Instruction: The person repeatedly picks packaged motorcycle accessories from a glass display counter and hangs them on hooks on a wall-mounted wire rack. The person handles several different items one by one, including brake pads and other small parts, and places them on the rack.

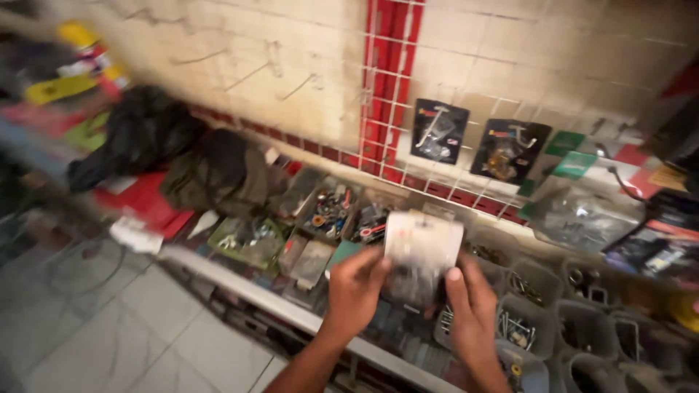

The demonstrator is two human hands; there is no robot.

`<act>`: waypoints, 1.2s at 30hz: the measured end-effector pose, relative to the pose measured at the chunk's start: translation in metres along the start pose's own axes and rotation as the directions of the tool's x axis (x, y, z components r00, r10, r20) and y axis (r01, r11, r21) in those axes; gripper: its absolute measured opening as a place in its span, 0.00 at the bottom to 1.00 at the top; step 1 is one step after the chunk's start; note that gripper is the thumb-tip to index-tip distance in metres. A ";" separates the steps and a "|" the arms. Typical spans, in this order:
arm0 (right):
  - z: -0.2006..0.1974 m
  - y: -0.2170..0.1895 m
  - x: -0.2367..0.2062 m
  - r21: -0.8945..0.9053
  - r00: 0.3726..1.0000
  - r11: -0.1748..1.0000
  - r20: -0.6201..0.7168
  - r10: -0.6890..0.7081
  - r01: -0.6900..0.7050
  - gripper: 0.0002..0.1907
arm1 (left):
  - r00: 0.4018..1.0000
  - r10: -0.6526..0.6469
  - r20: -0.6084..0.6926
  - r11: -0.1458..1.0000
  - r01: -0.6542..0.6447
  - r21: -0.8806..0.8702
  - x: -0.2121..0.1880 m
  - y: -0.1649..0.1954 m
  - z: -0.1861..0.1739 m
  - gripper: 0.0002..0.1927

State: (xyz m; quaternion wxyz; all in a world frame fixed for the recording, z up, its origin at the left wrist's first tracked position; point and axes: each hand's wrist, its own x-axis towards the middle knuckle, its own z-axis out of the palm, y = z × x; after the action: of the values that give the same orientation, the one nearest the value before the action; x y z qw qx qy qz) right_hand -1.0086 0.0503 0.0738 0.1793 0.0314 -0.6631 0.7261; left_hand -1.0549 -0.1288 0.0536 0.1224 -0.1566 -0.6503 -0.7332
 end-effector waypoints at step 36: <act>0.114 -0.030 0.126 -0.199 0.908 0.897 -0.064 -0.414 0.395 0.51 | 0.912 0.125 0.390 0.926 0.034 -0.377 0.209 -0.009 -0.034 0.10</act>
State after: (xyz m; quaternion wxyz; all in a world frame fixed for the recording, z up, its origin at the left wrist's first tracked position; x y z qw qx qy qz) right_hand -1.1390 -0.0313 0.1514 0.3630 0.1141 -0.6951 0.6099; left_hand -1.2529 -0.1565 0.1235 -0.0303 -0.3415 -0.5049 -0.7921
